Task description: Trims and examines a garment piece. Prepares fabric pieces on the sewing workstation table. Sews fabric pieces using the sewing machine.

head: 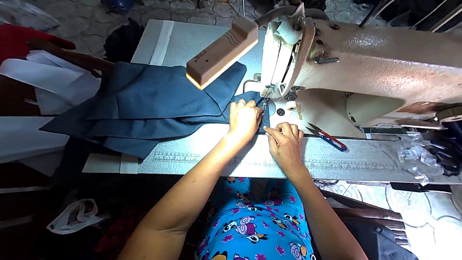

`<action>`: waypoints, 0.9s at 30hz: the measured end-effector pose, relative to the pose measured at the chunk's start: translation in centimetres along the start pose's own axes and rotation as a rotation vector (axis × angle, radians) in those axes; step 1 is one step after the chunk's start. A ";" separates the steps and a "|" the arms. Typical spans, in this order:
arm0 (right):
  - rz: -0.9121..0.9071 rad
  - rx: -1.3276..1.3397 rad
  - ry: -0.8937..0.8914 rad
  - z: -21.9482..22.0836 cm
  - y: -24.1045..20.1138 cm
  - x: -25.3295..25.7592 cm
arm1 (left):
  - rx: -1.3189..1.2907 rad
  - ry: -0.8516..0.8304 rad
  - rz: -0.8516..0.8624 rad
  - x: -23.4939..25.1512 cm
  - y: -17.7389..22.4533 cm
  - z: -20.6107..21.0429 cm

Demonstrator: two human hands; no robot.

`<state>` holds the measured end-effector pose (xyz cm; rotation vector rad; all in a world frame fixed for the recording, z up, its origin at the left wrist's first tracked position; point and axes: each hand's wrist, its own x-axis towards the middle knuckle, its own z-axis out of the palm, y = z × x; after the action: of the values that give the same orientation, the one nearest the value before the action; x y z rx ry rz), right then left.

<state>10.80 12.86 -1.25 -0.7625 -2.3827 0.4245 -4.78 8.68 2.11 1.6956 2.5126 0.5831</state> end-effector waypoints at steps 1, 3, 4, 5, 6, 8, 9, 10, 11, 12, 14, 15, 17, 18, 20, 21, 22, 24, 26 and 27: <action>0.002 -0.001 -0.004 0.0 0.0 0.0 | -0.028 0.049 0.019 -0.1 -0.2 0.3; 0.002 0.000 -0.005 0.1 0.0 -0.2 | -0.091 0.136 0.056 -0.3 -0.7 1.0; -0.001 0.002 -0.005 0.1 0.0 -0.2 | -0.120 0.162 0.067 -0.3 -1.0 1.2; -0.005 0.000 -0.005 0.1 0.0 -0.1 | -0.149 0.165 0.059 -0.3 -1.2 1.3; -0.004 -0.003 -0.006 0.0 0.0 -0.1 | -0.179 0.154 0.037 -0.3 -1.2 1.1; -0.002 -0.001 -0.003 0.1 0.0 -0.2 | -0.212 0.119 -0.001 -0.6 -1.2 0.5; -0.003 -0.001 0.003 0.1 0.0 -0.3 | -0.226 0.109 -0.012 -0.8 -1.2 0.2; -0.003 0.002 0.007 0.1 0.1 -0.3 | -0.244 0.105 -0.019 -1.0 -1.1 0.0; -0.002 0.004 0.008 0.2 0.0 -0.3 | -0.252 0.111 -0.019 -1.3 -1.1 -0.2; -0.001 0.006 0.008 0.2 0.0 -0.2 | -0.242 0.140 -0.003 -1.4 -1.1 -0.3; -0.003 0.010 0.014 0.3 0.0 -0.3 | -0.174 0.176 0.052 -1.5 -1.2 -0.5; -0.003 0.010 0.018 0.3 0.0 -0.3 | -0.129 0.166 0.085 -1.4 -1.4 -0.5; -0.004 0.006 0.022 0.3 0.0 -0.4 | -0.045 0.113 0.142 -1.3 -1.5 -0.8; -0.007 -0.001 0.024 0.3 0.0 -0.4 | -0.025 0.092 0.176 -1.4 -1.5 -1.0; -0.019 -0.014 0.016 0.2 0.0 -0.5 | -0.031 0.088 0.274 -1.8 -1.5 -0.8; -0.025 -0.014 0.005 0.0 0.0 -0.5 | -0.043 0.090 0.323 -2.2 -1.5 -0.6; -0.029 -0.013 -0.009 -0.2 -0.1 -0.6 | -0.054 0.077 0.347 -2.7 -1.4 -0.4; -0.048 -0.022 -0.032 -0.6 0.0 -0.8 | -0.048 0.050 0.339 -3.9 -1.1 -0.1; -0.068 -0.041 -0.063 -1.0 0.3 -0.8 | -0.042 0.039 0.295 -4.9 -0.9 0.4; -0.078 -0.047 -0.077 -1.1 0.4 -0.8 | -0.053 0.046 0.278 -5.2 -0.9 0.7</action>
<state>12.15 12.84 -0.97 -0.6825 -2.4924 0.3732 -3.36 3.85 0.33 2.0497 2.2828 0.7075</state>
